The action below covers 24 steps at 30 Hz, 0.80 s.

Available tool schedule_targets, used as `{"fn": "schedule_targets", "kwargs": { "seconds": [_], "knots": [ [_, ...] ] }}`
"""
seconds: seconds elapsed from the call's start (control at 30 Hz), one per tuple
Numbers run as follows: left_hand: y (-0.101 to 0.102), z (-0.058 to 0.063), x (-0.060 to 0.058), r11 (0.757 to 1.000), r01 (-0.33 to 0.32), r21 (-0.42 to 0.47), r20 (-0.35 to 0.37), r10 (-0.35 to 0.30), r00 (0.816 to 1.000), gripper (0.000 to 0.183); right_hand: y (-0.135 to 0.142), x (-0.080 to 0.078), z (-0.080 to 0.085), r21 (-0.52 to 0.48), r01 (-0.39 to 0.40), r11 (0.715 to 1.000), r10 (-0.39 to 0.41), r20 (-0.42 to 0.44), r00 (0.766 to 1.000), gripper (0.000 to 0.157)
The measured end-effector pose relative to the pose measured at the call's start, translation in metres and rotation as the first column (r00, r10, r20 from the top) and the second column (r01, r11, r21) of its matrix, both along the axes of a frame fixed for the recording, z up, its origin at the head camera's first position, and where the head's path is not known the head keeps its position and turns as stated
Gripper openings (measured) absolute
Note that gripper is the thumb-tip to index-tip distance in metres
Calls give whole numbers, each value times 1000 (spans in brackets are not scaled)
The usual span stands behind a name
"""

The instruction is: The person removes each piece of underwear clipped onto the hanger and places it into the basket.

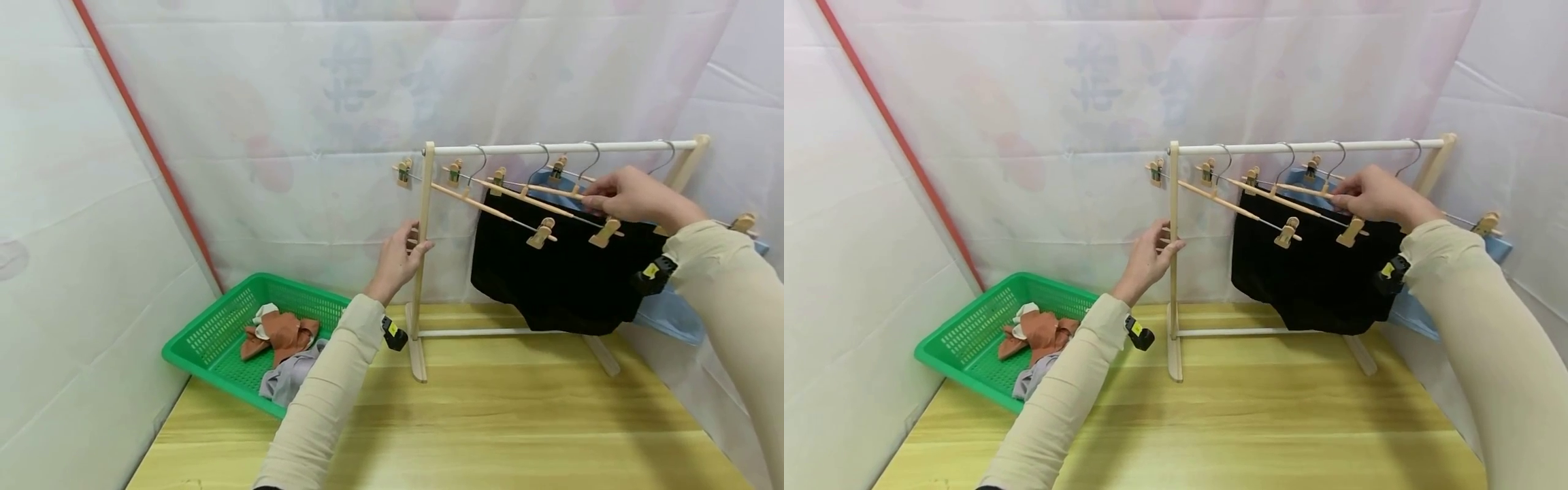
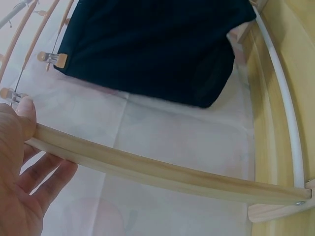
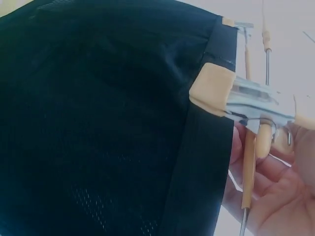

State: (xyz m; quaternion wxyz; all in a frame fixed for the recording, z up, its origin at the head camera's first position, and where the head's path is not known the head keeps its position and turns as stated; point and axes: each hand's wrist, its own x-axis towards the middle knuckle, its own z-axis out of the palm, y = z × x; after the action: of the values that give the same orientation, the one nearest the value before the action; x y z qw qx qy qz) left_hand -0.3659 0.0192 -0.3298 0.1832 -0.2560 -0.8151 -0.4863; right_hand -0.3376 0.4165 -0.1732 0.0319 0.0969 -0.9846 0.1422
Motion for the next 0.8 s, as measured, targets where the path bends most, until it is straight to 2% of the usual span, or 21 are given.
{"fn": "schedule_targets", "kwargs": {
  "seconds": [0.13, 0.4, 0.6, 0.8],
  "knots": [
    [1, -2, -1, 1000, -1, -11, 3, 1, 1000, 40, 7, 6, 1, -32, 21, 999, -22, -21, 1000, 42],
    [0, 1, -2, 1000, -31, 1, -18, 31, 999, 37, 21, 14, 10, -60, 48, 997, -55, -127, 990, 42],
    [1, 0, -1, 1000, -25, -12, -24, 25, 999, 37, 39, 29, 1, -50, 97, 994, -103, -113, 988, 46],
    [3, 2, -1, 999, -46, -15, -31, 45, 998, 38, 49, 43, -9, -49, 119, 992, -125, -139, 982, 42]
  ]
}}
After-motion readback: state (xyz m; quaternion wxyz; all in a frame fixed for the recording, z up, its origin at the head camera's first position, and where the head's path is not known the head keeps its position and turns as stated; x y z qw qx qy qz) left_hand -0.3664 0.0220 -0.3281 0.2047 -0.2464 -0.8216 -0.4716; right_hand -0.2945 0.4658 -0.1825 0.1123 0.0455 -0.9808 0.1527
